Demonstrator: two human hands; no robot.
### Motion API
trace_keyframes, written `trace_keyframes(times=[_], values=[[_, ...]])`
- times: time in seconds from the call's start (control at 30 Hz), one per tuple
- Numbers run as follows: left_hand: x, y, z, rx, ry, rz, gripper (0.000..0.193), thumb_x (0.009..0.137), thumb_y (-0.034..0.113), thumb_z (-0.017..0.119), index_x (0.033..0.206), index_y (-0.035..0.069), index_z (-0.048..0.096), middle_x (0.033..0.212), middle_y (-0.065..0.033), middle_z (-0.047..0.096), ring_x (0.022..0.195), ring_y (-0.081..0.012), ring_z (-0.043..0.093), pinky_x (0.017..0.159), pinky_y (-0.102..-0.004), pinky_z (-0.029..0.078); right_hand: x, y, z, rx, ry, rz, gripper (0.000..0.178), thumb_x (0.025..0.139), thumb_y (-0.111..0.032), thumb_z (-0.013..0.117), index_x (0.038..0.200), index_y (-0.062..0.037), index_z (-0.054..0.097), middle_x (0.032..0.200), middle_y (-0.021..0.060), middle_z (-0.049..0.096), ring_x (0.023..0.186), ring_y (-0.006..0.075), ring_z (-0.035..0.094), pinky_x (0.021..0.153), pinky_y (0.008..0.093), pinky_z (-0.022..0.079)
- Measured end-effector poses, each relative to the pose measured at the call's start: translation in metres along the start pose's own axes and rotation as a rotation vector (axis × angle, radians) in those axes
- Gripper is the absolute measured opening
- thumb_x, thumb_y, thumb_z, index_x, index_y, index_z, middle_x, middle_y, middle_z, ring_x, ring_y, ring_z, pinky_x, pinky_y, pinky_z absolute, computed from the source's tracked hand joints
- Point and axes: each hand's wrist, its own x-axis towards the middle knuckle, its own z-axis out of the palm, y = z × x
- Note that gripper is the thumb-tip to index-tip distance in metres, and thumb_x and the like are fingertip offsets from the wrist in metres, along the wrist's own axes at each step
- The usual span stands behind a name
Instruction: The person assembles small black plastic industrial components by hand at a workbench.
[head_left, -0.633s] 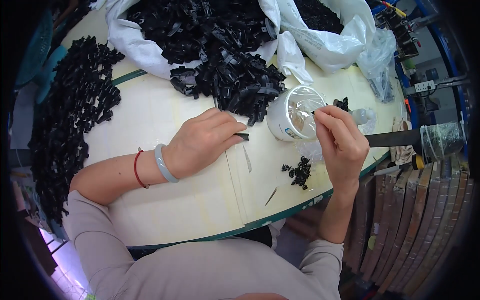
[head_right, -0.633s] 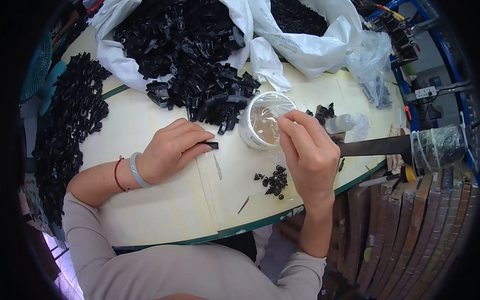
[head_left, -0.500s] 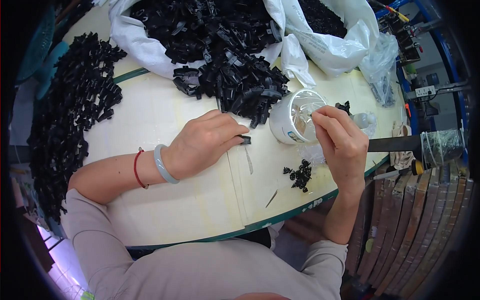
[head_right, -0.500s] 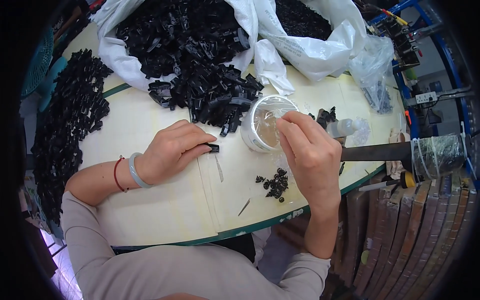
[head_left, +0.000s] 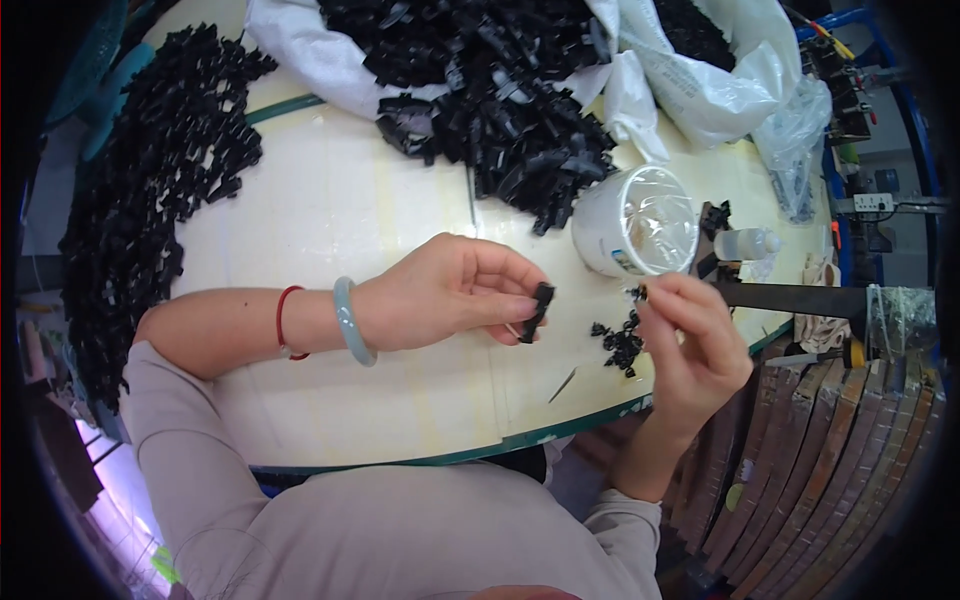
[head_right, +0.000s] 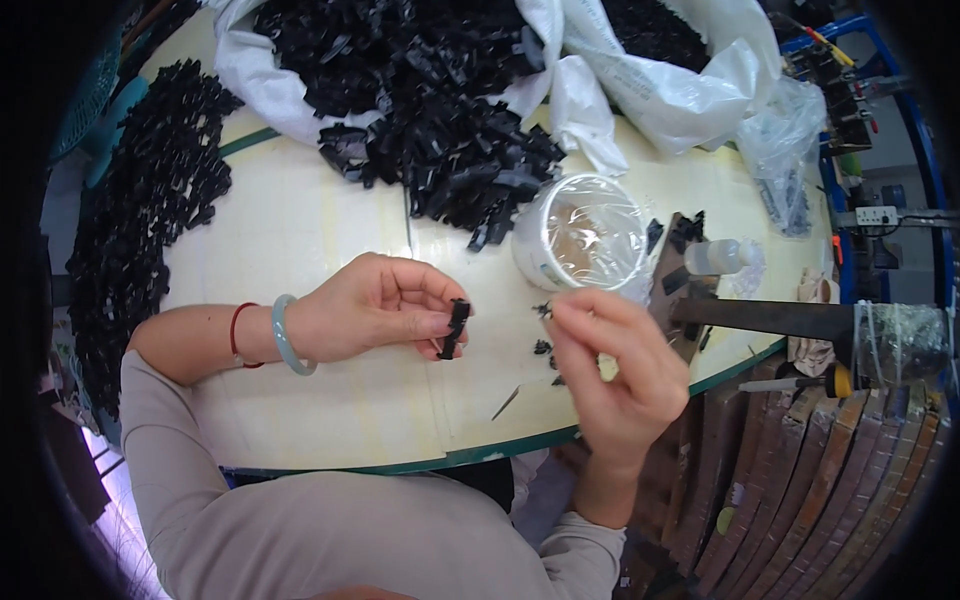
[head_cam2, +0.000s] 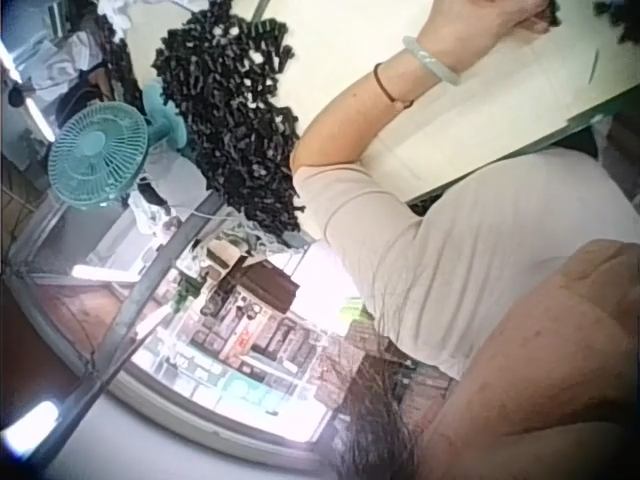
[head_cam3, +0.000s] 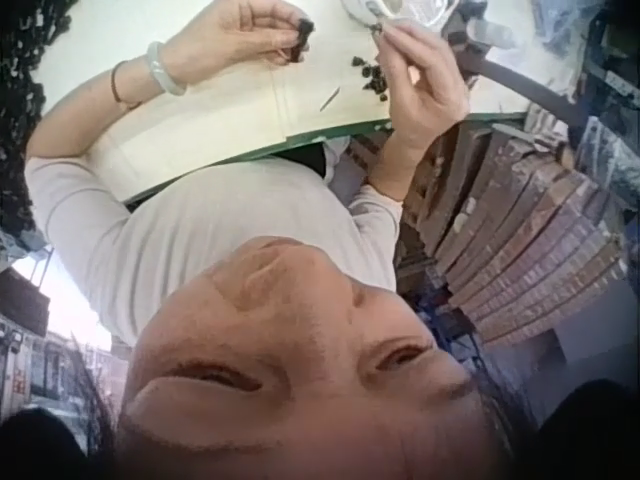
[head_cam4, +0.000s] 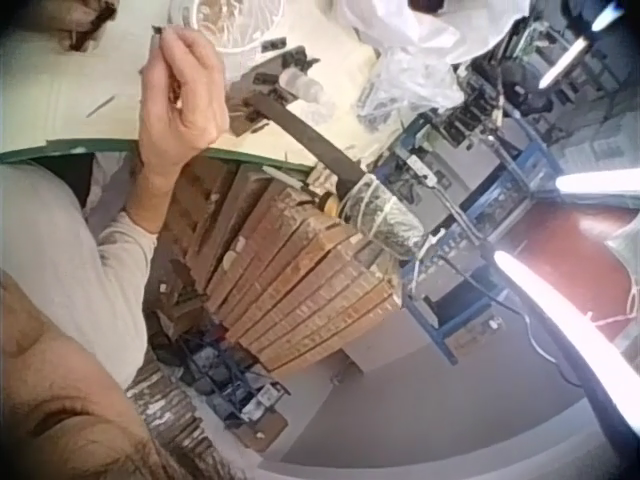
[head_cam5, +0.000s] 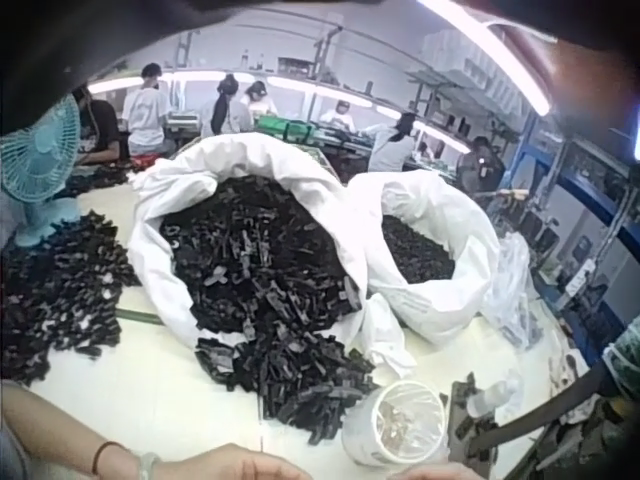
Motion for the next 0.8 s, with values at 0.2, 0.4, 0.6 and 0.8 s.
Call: trace_keyframes(times=[0.2,0.4,0.6,0.8], values=[[-0.001,0.007,0.001,-0.029,-0.031,-0.044,0.028,0.092,0.008,0.058,0.118,-0.002,0.057,0.104,-0.0106,0.066,0.095,-0.0160,0.065,0.081,-0.0263,0.054,-0.038,0.000,0.042,0.160,0.107,0.056,0.025,0.068,0.015,0.070,0.090,0.0043,0.068,0.090,0.0166,0.067,0.079,0.0210,0.066,0.070,0.0268,0.053],[-0.003,0.004,0.001,-0.009,-0.013,-0.062,0.028,0.092,0.007,0.058,0.118,-0.002,0.057,0.106,-0.0110,0.066,0.095,-0.0171,0.066,0.081,-0.0263,0.055,-0.038,0.003,0.050,0.101,0.081,-0.040,0.025,0.072,0.012,0.071,0.095,0.0037,0.067,0.091,0.0171,0.067,0.079,0.0218,0.067,0.067,0.0272,0.054],[-0.003,0.004,0.000,-0.012,-0.020,-0.062,0.028,0.092,0.006,0.058,0.118,-0.003,0.058,0.105,-0.0112,0.067,0.093,-0.0167,0.066,0.080,-0.0264,0.055,-0.038,0.000,0.049,0.060,0.048,-0.078,0.024,0.073,0.013,0.069,0.096,0.0042,0.067,0.094,0.0176,0.066,0.082,0.0219,0.066,0.069,0.0280,0.055],[-0.003,0.002,0.000,-0.004,-0.013,-0.038,0.026,0.091,0.006,0.059,0.116,-0.003,0.059,0.101,-0.0111,0.067,0.089,-0.0158,0.067,0.077,-0.0253,0.055,-0.036,-0.001,0.050,0.015,0.026,-0.082,0.023,0.073,0.013,0.070,0.094,0.0035,0.067,0.093,0.0165,0.067,0.083,0.0218,0.066,0.071,0.0276,0.054]])
